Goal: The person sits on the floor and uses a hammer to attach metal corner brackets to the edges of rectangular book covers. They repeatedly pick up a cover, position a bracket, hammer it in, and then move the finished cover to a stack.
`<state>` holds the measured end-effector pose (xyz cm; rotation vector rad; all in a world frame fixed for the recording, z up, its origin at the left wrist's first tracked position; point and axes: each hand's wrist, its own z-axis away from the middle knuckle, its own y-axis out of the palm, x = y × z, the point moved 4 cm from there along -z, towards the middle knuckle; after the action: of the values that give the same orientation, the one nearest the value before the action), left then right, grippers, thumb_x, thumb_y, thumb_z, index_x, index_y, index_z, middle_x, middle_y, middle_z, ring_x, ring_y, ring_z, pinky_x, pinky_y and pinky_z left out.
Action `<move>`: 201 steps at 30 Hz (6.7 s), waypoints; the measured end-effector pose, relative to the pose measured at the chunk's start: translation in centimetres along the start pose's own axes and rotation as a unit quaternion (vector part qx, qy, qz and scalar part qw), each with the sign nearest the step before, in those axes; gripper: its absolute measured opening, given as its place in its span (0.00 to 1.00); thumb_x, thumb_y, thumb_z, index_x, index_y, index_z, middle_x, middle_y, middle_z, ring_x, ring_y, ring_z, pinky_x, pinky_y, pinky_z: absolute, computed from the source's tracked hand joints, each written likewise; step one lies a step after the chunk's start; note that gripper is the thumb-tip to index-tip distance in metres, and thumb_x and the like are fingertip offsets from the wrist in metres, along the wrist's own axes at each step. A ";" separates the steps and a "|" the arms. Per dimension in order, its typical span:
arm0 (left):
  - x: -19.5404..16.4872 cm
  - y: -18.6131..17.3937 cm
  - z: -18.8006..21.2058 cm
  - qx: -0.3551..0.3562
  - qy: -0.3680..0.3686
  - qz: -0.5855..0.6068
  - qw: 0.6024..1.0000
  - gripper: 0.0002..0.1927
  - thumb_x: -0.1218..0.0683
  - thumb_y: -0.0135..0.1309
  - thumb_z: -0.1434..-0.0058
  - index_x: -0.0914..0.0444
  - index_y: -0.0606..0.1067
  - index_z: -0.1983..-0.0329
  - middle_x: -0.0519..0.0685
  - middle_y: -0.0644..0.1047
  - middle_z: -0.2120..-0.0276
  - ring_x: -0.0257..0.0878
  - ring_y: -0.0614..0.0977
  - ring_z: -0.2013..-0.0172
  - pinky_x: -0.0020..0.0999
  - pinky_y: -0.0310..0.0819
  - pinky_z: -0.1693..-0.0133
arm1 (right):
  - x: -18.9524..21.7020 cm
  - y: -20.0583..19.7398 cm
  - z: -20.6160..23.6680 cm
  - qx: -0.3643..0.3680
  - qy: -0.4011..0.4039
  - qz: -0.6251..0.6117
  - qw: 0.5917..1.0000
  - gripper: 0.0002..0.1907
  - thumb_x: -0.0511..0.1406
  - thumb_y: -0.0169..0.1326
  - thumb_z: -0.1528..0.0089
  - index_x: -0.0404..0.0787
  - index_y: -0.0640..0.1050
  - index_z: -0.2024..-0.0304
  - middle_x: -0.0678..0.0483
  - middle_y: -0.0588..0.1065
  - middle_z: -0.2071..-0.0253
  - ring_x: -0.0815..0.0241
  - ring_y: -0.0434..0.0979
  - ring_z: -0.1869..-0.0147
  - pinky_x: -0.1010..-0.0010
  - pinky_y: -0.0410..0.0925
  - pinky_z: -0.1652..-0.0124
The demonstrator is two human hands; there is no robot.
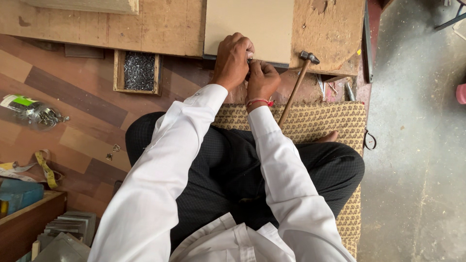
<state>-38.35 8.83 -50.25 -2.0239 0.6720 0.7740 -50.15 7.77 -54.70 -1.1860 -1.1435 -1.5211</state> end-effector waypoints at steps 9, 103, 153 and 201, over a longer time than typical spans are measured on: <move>-1.4 5.1 4.4 -0.012 -0.043 0.099 0.994 0.07 0.69 0.56 0.42 0.65 0.72 0.68 0.50 0.76 0.69 0.47 0.79 0.65 0.43 0.73 0.61 | -2.7 -6.8 0.7 -0.017 0.021 -0.028 0.999 0.09 0.29 0.58 0.39 0.25 0.79 0.69 0.47 0.80 0.73 0.62 0.79 0.73 0.72 0.75 0.71; -16.9 -59.8 -73.8 -0.009 -0.059 0.216 0.975 0.03 0.65 0.58 0.40 0.66 0.78 0.64 0.47 0.83 0.71 0.32 0.85 0.70 0.27 0.81 0.65 | 71.9 48.6 -0.4 0.003 0.257 -0.028 0.966 0.12 0.36 0.53 0.33 0.35 0.76 0.50 0.49 0.78 0.65 0.58 0.78 0.68 0.70 0.69 0.72; -23.0 -59.7 -78.6 0.019 -0.077 -0.088 0.993 0.10 0.63 0.64 0.51 0.54 0.81 0.82 0.42 0.78 0.70 0.43 0.73 0.60 0.45 0.61 0.56 | 87.9 51.8 3.9 0.087 -0.226 0.446 0.862 0.25 0.25 0.57 0.33 0.43 0.75 0.34 0.43 0.81 0.58 0.57 0.84 0.58 0.67 0.76 0.57; -24.0 -64.0 -80.5 -0.115 -0.173 -0.038 0.977 0.05 0.59 0.63 0.48 0.59 0.77 0.73 0.45 0.78 0.67 0.41 0.77 0.62 0.43 0.71 0.54 | 88.6 55.2 0.4 0.122 -0.041 0.236 0.963 0.25 0.28 0.52 0.33 0.39 0.72 0.32 0.59 0.75 0.71 0.73 0.69 0.74 0.79 0.65 0.73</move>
<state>12.18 -23.48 36.72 -2.0329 0.3136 1.1676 -11.50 -11.16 40.38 -1.2495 -0.9786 -0.9501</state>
